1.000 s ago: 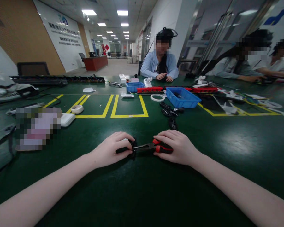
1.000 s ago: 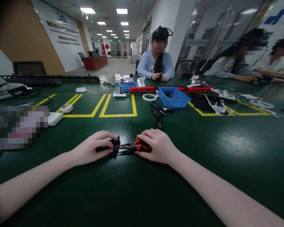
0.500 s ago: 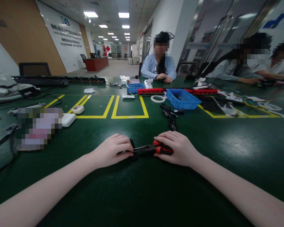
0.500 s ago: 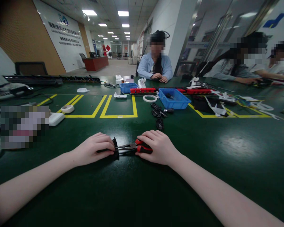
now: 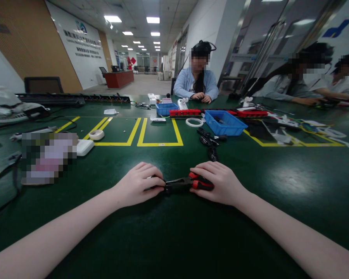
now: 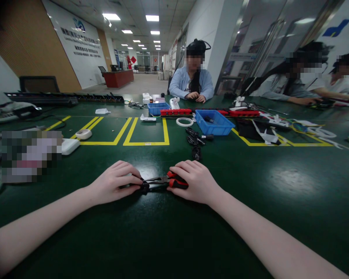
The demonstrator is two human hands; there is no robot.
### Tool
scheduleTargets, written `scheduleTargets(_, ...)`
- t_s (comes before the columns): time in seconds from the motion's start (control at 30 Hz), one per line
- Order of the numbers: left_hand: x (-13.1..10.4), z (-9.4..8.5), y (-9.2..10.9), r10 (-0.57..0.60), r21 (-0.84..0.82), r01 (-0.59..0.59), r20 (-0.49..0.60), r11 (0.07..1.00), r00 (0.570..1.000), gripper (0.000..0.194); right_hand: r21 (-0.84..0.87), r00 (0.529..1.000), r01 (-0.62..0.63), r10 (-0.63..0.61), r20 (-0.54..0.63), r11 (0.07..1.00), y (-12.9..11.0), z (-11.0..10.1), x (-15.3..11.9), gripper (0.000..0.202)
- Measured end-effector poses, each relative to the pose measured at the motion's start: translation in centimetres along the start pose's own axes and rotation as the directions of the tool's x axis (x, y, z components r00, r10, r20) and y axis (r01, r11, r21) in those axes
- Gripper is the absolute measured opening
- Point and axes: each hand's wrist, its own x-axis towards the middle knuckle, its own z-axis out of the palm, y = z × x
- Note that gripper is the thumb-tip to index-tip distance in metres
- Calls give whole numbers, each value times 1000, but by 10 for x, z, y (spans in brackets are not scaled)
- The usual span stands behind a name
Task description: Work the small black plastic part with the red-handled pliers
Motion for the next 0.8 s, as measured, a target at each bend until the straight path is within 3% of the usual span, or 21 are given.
scheduleTargets(0.3,1,-2,-2,1,-110,18,168,994,986,22,-19,999,0,-1,-53,1000,3,-1,0,42)
scheduleTargets(0.8,3,1,-7,-45,-182,73,152,981,987,25,-10,1000,14,-14,-8,1000,1,0,-1,43)
